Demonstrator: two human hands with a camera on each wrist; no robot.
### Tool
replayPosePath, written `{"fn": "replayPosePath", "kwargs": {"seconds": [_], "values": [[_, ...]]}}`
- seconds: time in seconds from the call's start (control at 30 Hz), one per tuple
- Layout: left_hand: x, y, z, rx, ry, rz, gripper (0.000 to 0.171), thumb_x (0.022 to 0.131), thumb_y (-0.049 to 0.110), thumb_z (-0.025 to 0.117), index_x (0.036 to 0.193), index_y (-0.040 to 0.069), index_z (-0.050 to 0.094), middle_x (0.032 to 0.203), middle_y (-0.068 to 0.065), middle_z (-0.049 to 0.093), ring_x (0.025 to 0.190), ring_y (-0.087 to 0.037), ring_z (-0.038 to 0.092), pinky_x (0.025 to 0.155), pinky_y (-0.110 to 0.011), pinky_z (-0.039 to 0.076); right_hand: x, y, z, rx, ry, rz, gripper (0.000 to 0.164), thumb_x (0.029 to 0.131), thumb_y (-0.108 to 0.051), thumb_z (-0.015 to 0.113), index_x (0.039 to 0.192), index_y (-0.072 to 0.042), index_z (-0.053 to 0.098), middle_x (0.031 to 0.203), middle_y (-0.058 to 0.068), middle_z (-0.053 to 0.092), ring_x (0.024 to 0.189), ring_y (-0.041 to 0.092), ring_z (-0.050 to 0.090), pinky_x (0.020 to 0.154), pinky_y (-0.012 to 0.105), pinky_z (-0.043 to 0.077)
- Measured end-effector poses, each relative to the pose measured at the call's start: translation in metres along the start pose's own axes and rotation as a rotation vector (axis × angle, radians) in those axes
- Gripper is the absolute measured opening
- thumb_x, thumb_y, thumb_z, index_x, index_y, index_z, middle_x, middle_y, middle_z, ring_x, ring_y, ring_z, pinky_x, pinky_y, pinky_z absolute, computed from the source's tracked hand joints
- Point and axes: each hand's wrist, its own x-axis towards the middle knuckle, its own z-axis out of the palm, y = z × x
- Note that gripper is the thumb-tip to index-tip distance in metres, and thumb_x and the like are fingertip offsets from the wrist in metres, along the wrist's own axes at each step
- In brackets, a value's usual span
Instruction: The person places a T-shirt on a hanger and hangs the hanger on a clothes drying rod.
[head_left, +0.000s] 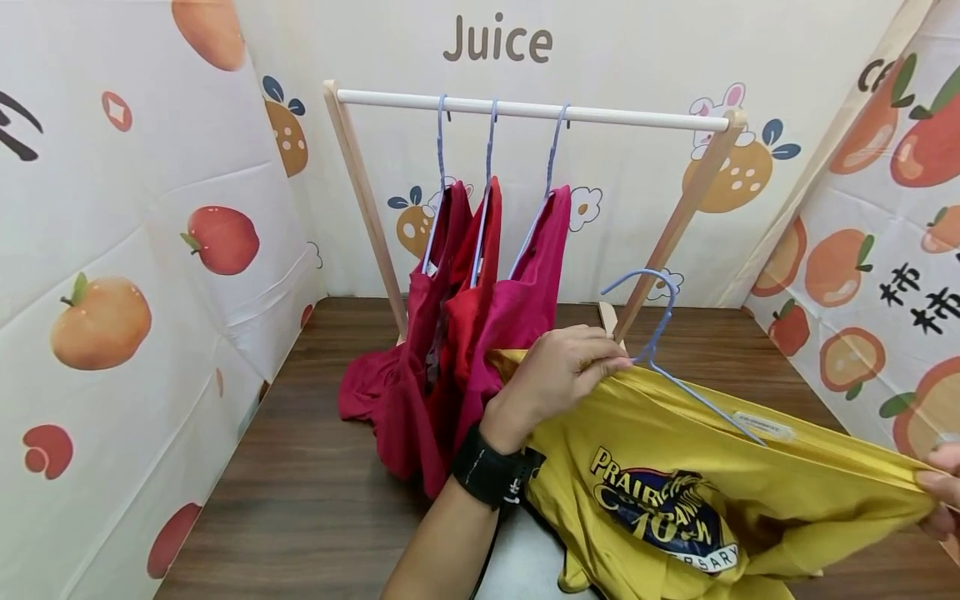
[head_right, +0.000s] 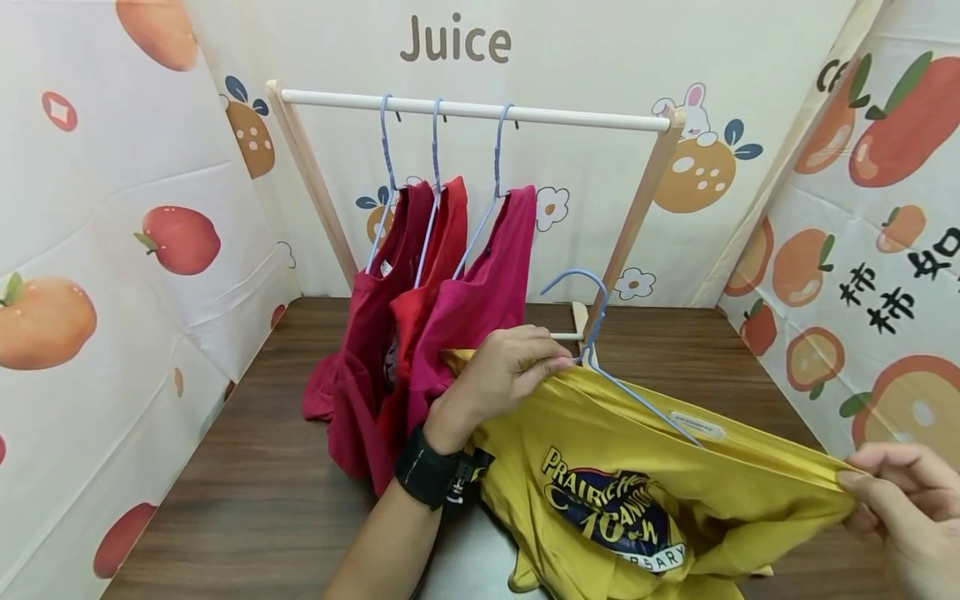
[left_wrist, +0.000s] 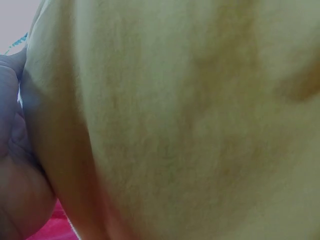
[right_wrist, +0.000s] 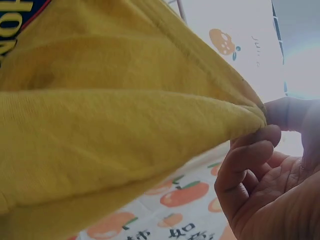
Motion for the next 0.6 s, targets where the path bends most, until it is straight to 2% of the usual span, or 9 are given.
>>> {"fn": "replayPosePath", "kwargs": {"seconds": [0.03, 0.07, 0.1, 0.13, 0.2, 0.27, 0.37, 0.5, 0.6], "values": [[0.0, 0.0, 0.0, -0.001, 0.005, 0.002, 0.014, 0.097, 0.02, 0.07, 0.1, 0.011, 0.08, 0.094, 0.003, 0.074, 0.086, -0.006, 0.063, 0.079, -0.009, 0.044, -0.001, 0.003, -0.002, -0.007, -0.009, -0.018, 0.046, 0.104, 0.016, 0.022, 0.086, 0.0, 0.061, 0.048, 0.007, 0.04, 0.039, 0.022, 0.01, 0.033, 0.027, 0.003], [0.0, 0.0, 0.0, -0.003, 0.007, 0.004, 0.013, 0.097, 0.02, 0.07, 0.1, 0.011, 0.08, 0.094, 0.003, 0.074, 0.087, -0.006, 0.063, 0.079, -0.009, 0.044, -0.005, 0.009, 0.003, -0.024, 0.124, -0.068, 0.044, 0.104, 0.016, 0.025, 0.092, -0.003, 0.063, 0.049, 0.003, 0.047, 0.04, 0.021, 0.009, 0.034, 0.027, 0.0], [0.0, 0.0, 0.001, -0.004, 0.007, 0.008, 0.013, 0.097, 0.019, 0.07, 0.1, 0.011, 0.08, 0.094, 0.003, 0.074, 0.087, -0.006, 0.064, 0.079, -0.009, 0.044, -0.006, 0.012, 0.006, 0.031, 0.163, -0.089, 0.04, 0.104, 0.015, 0.028, 0.099, -0.002, 0.064, 0.053, 0.003, 0.054, 0.041, 0.021, 0.007, 0.034, 0.026, -0.002], [0.001, 0.0, 0.001, 0.001, 0.007, 0.014, 0.013, 0.097, 0.019, 0.07, 0.101, 0.011, 0.08, 0.094, 0.003, 0.074, 0.087, -0.006, 0.064, 0.079, -0.009, 0.044, -0.004, 0.012, 0.012, 0.02, 0.198, -0.093, 0.039, 0.104, 0.015, 0.029, 0.098, -0.003, 0.063, 0.055, 0.002, 0.06, 0.04, 0.021, 0.006, 0.034, 0.027, -0.002], [0.002, 0.001, 0.002, 0.008, 0.006, 0.024, 0.014, 0.097, 0.02, 0.07, 0.101, 0.012, 0.081, 0.093, 0.004, 0.075, 0.086, -0.005, 0.064, 0.079, -0.008, 0.044, 0.0, 0.012, 0.028, 0.045, 0.227, -0.136, 0.042, 0.102, 0.018, 0.025, 0.099, -0.001, 0.062, 0.058, 0.001, 0.064, 0.04, 0.02, 0.005, 0.034, 0.026, -0.003], [0.003, 0.001, 0.004, 0.011, 0.004, 0.032, 0.014, 0.097, 0.02, 0.07, 0.101, 0.012, 0.081, 0.093, 0.004, 0.075, 0.086, -0.004, 0.065, 0.079, -0.008, 0.044, 0.003, 0.01, 0.046, 0.025, 0.249, -0.174, 0.044, 0.1, 0.02, 0.023, 0.099, -0.001, 0.062, 0.055, 0.001, 0.06, 0.039, 0.02, 0.005, 0.034, 0.025, -0.002], [0.004, 0.003, 0.005, 0.024, -0.003, 0.044, 0.015, 0.098, 0.022, 0.069, 0.101, 0.013, 0.081, 0.092, 0.005, 0.075, 0.085, -0.002, 0.065, 0.079, -0.008, 0.044, 0.007, 0.006, 0.073, -0.085, 0.325, -0.224, 0.047, 0.098, 0.022, 0.024, 0.098, -0.002, 0.063, 0.055, -0.002, 0.06, 0.037, 0.018, 0.013, 0.034, 0.027, 0.002], [0.004, 0.006, 0.005, 0.047, -0.023, 0.054, 0.017, 0.099, 0.023, 0.067, 0.101, 0.015, 0.081, 0.092, 0.008, 0.074, 0.084, 0.001, 0.063, 0.078, -0.007, 0.043, 0.013, 0.004, 0.1, -0.145, 0.37, -0.264, 0.041, 0.095, 0.026, 0.032, 0.098, 0.0, 0.064, 0.067, 0.0, 0.071, 0.036, 0.008, 0.044, 0.031, 0.024, 0.023], [0.004, 0.007, 0.005, 0.056, -0.037, 0.055, 0.017, 0.1, 0.025, 0.067, 0.101, 0.016, 0.082, 0.09, 0.009, 0.073, 0.081, 0.003, 0.06, 0.076, -0.007, 0.042, 0.018, 0.006, 0.114, -0.143, 0.307, -0.288, 0.037, 0.094, 0.028, 0.034, 0.102, 0.005, 0.061, 0.08, 0.006, 0.074, 0.051, 0.008, 0.06, 0.041, 0.021, 0.043]]}}
